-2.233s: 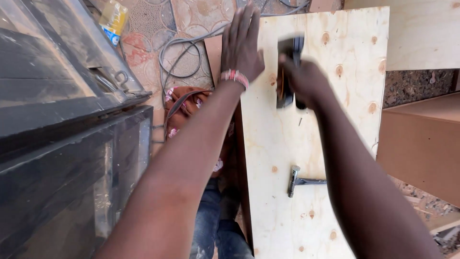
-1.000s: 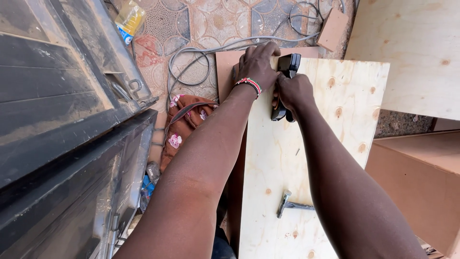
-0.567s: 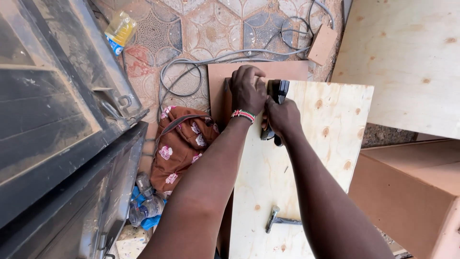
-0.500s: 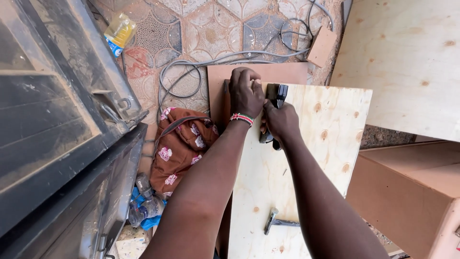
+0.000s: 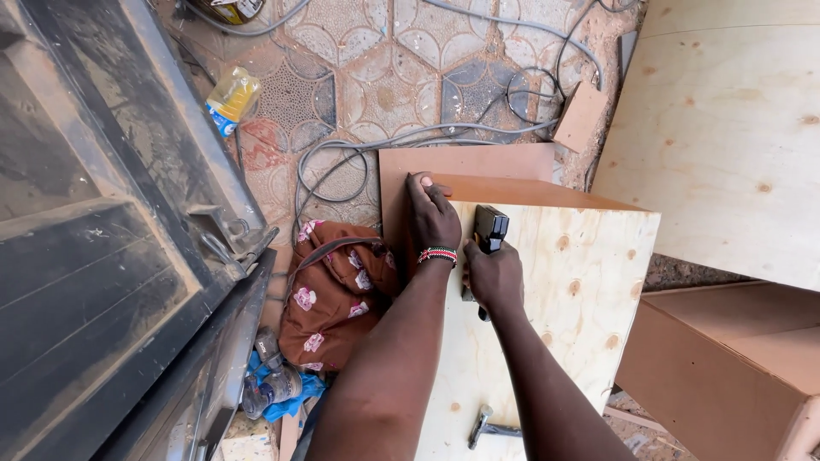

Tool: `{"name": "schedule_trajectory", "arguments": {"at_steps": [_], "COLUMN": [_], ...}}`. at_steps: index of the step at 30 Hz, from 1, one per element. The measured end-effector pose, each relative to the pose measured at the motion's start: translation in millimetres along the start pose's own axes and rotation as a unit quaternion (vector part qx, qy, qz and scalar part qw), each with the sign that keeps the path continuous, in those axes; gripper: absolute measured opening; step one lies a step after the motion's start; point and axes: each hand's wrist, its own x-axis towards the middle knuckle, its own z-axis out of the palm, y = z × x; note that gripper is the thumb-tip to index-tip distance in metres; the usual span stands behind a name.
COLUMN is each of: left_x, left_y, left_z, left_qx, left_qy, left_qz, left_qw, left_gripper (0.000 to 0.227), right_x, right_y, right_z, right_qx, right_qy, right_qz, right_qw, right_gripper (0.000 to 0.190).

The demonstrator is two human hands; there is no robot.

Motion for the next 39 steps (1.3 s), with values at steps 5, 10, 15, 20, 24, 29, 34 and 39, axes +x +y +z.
{"name": "schedule_trajectory", "arguments": {"at_steps": [5, 10, 15, 20, 24, 29, 34, 39], "left_x": [5.8, 4.9, 2.3, 0.7, -0.2, 3.8, 5.4, 0.2], "left_y": [-13.9, -16.3, -13.5, -6.8, 10.9, -1.8, 0.6, 13.5], "left_z": [5.8, 3.4, 1.6, -7.2, -18.4, -13.0, -12.2, -16.7], "left_qx": [0.049, 0.063, 0.043, -0.001, 0.007, 0.025, 0.025, 0.026], "left_qy": [0.005, 0.0, -0.017, -0.03, -0.031, -0.038, -0.03, -0.017], "left_qz": [0.058, 0.074, 0.014, -0.028, -0.029, -0.027, -0.018, 0.0], "left_qw": [0.997, 0.995, 0.999, 0.999, 0.999, 0.999, 0.999, 1.0], "left_gripper": [0.021, 0.02, 0.024, 0.028, 0.031, 0.031, 0.035, 0.041], "right_x": [-1.4, -2.7, -14.0, -15.6, -10.4, -13.4, -9.8, -20.0], "right_y": [-2.1, -2.9, -7.9, -6.3, -0.1, -8.5, -8.4, -18.9], "right_z": [-2.6, -4.0, -10.6, -11.1, -9.3, -11.5, -8.7, -8.5], "right_qx": [0.007, 0.03, 0.014, 0.021, 0.038, 0.024, 0.023, -0.012], "right_qy": [-0.005, -0.027, -0.04, -0.042, -0.044, -0.036, -0.037, -0.019], "right_qz": [0.01, 0.009, 0.01, 0.005, -0.002, -0.006, 0.004, 0.018], "right_qw": [1.0, 0.999, 0.999, 0.999, 0.998, 0.999, 0.999, 1.0], "right_gripper": [0.036, 0.037, 0.038, 0.039, 0.041, 0.04, 0.039, 0.037]}}
